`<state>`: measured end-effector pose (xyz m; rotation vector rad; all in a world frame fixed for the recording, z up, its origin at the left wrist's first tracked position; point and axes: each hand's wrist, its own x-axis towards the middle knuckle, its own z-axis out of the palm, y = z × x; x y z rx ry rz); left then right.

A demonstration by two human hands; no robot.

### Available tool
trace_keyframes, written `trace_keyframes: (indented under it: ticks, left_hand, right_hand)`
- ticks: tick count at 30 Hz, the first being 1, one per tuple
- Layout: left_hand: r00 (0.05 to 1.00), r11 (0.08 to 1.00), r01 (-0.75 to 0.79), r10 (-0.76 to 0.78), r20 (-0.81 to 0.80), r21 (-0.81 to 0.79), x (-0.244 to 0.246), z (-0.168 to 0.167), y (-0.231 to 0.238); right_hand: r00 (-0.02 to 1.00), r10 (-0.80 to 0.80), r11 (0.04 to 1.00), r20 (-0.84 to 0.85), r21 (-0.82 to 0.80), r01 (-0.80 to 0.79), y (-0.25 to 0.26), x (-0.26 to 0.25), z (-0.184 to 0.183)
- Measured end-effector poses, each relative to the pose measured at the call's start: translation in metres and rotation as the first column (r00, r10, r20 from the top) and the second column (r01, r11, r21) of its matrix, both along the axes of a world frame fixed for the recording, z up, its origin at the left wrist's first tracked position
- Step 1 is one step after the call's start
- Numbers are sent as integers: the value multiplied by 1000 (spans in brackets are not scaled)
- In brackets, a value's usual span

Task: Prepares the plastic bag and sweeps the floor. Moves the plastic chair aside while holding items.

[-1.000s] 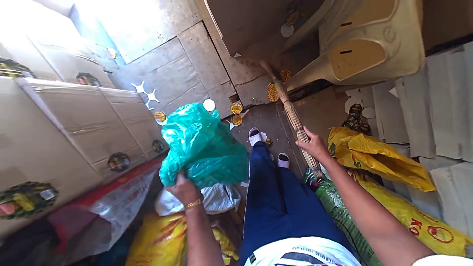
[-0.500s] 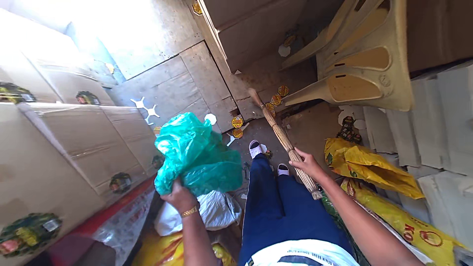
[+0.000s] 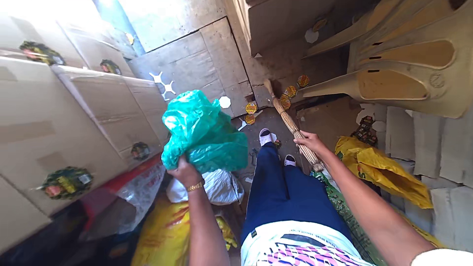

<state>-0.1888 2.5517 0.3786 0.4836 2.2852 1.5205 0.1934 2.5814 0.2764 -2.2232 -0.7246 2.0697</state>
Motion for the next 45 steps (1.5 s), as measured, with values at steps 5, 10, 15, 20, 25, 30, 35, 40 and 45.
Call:
trace_keyframes:
  ticks: [5,10,15,20,25,30,35,40,45]
  left_hand:
    - [999,999,-41,41,-7,23,-15,3,-5]
    - [998,996,-54,57,-38,71,-14,-3,-17]
    - [992,993,-112,114,-63,35,4,9,-24]
    - [965,966,-249,242,-101,-69,28,30,-35]
    - [937,938,-337,326,-127,-76,77,44,-45]
    - [902,906,-418,407,-144,-62,134,43,-46]
    - [867,869,-491,481,-127,-62,180,47,-53]
    - [863,865,-500,495,-99,-40,209,52,-90]
    - [849,851,-526,525,-68,6,222,50,-127]
  right_hand:
    - [998,43,988,55,147,-50,-8,21,55]
    - [950,118,948,289,253,-195,29,26,3]
    - [957,224,970,186,51,-237,35,19,-23]
    - [965,257,962,-47,-88,-260,36,53,53]
    - [962,267,956,66,105,-273,71,93,55]
    - [918,352,921,185,105,-375,89,96,-7]
    - [881,461,878,-105,-87,-470,75,121,18]
    - [837,532,846,-128,41,-531,75,162,69]
    - [852,505,825,136,215,-523,79,178,42]
